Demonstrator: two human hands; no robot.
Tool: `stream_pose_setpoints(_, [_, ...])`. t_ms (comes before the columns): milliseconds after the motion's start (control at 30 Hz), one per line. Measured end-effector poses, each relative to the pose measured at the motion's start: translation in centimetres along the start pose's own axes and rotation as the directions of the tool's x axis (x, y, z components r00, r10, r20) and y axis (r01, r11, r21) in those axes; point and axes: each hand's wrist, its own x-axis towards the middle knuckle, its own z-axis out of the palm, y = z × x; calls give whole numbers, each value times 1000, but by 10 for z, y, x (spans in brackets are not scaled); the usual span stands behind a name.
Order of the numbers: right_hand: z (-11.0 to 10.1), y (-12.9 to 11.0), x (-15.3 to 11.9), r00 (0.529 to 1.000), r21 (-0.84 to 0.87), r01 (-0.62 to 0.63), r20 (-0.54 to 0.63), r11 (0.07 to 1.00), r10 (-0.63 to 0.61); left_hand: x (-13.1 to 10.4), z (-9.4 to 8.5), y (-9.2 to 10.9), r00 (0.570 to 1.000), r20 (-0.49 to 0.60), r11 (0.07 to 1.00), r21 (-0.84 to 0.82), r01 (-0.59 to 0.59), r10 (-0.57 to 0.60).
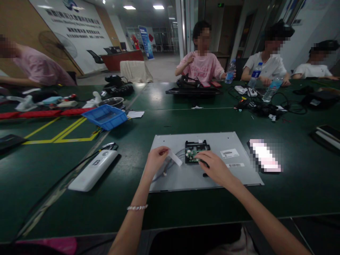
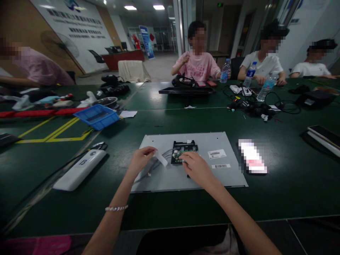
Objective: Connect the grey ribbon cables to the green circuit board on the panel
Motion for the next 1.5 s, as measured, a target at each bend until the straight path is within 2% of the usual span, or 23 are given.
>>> stream_pose_setpoints(167, [16,-20,11,989,-71,126,87,989,-120,0,2,-6,1000,26,1000,6,6,-6])
stream_pose_setpoints(333, [36,-33,19,931,-187,324,236,928,-277,-3,8,-5,999,41,998,66,-23,20])
stream_pose_setpoints(433, [47,-36,21,910,-227,374,278,899,-308,-5,11,-6,999,48,995,94,-28,23])
stream_pose_setpoints(533, [54,-36,21,905,-235,386,285,892,-317,-7,13,-7,999,4,990,134,-52,52])
stream_pose_setpoints(667, [59,-34,20,907,-238,388,269,890,-324,-12,10,-1,974,-130,960,234,-151,184])
stream_pose_setpoints(733, [61,-32,20,909,-238,386,260,891,-325,-16,8,7,959,-114,927,307,-213,258])
stream_pose_setpoints(833, [63,-31,19,911,-241,386,255,891,-325,-24,10,20,951,-2,855,438,-278,310])
stream_pose_setpoints(933, [64,-30,19,908,-258,393,262,883,-327,-34,15,32,951,60,775,564,-284,305])
stream_pose_setpoints(1033, [65,-30,19,902,-272,404,278,873,-331,-42,19,41,947,51,739,612,-281,318])
stream_pose_setpoints(1133, [67,-29,19,901,-264,404,282,876,-331,-48,19,43,950,50,739,617,-273,309])
stream_pose_setpoints(1300, [67,-28,17,907,-262,389,276,883,-318,-50,25,32,964,92,731,635,-251,251])
stream_pose_setpoints(1500, [65,-28,11,895,-249,409,299,878,-332,-51,33,31,979,53,767,614,-187,196])
